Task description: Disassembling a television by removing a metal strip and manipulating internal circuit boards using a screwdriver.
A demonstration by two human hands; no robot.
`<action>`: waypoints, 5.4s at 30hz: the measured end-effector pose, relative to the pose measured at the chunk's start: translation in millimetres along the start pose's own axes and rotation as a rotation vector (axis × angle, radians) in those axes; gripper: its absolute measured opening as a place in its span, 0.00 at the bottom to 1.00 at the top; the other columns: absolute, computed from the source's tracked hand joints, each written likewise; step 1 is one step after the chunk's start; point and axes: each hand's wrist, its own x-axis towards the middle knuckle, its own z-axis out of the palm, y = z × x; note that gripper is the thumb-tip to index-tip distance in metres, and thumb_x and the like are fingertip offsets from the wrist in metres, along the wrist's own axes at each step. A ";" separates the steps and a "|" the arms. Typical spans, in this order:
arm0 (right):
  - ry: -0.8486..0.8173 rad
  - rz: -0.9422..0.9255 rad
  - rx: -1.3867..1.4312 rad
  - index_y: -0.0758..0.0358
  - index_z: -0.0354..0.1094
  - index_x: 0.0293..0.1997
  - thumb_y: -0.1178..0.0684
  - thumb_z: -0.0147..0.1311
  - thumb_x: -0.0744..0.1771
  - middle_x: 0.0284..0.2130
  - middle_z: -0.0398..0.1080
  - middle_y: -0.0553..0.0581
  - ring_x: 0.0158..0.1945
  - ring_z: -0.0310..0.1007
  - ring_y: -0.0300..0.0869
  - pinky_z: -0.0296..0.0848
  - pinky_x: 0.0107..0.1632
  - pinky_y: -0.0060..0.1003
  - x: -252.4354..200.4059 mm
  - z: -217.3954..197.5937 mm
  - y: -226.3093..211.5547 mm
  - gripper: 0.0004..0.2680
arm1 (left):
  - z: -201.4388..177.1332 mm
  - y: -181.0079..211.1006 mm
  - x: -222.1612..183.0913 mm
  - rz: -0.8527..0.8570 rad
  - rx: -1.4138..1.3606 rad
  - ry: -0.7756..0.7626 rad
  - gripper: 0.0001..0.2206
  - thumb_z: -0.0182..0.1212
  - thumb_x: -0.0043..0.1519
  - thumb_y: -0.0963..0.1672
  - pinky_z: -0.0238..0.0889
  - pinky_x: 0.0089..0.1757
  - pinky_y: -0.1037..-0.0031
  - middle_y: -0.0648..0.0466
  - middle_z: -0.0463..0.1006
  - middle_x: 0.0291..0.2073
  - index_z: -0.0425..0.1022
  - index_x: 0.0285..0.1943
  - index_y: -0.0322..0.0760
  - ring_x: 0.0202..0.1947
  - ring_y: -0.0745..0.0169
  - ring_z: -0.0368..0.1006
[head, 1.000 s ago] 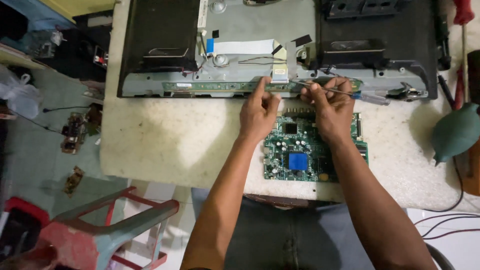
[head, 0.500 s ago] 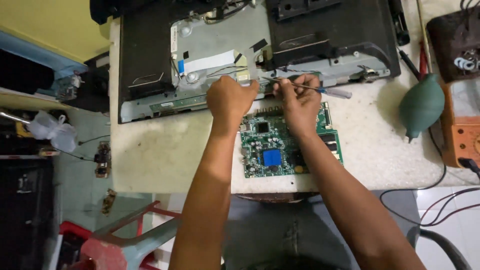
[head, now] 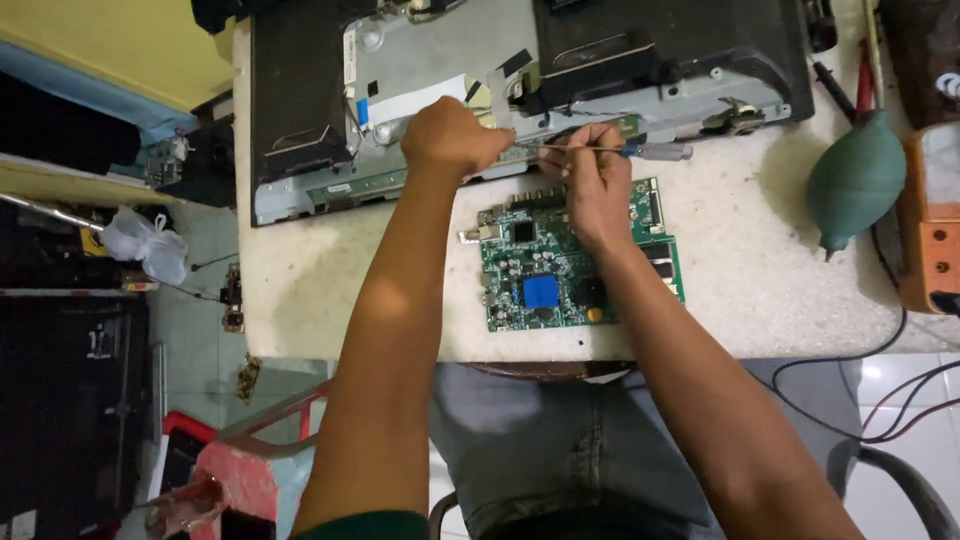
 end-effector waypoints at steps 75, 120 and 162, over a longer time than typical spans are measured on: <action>0.035 0.012 -0.147 0.68 0.57 0.50 0.55 0.53 0.73 0.37 0.76 0.63 0.43 0.82 0.44 0.86 0.51 0.42 23.2 3.7 27.5 0.08 | 150.8 -6.2 6.6 -0.035 -1.119 0.915 0.17 0.72 0.49 0.43 0.72 0.30 0.63 0.56 0.74 0.27 0.80 0.48 0.38 0.30 0.53 0.78; -0.811 -0.420 -0.735 0.66 0.77 0.48 0.60 0.59 0.63 0.38 0.79 0.71 0.41 0.79 0.67 0.78 0.46 0.61 -36.6 88.5 -73.2 0.10 | 156.6 -147.6 -53.1 0.863 -0.848 0.946 0.19 0.61 0.64 0.37 0.79 0.42 0.63 0.43 0.81 0.52 0.76 0.65 0.36 0.46 0.48 0.82; -1.548 -0.695 -1.704 0.27 0.50 0.75 0.42 0.51 0.67 0.70 0.54 0.53 0.69 0.55 0.53 0.62 0.62 0.60 152.3 58.7 -28.4 0.25 | 146.4 -83.7 5.5 0.679 -1.780 0.620 0.08 0.51 0.73 0.41 0.80 0.48 0.68 0.40 0.73 0.49 0.54 0.54 0.41 0.51 0.50 0.79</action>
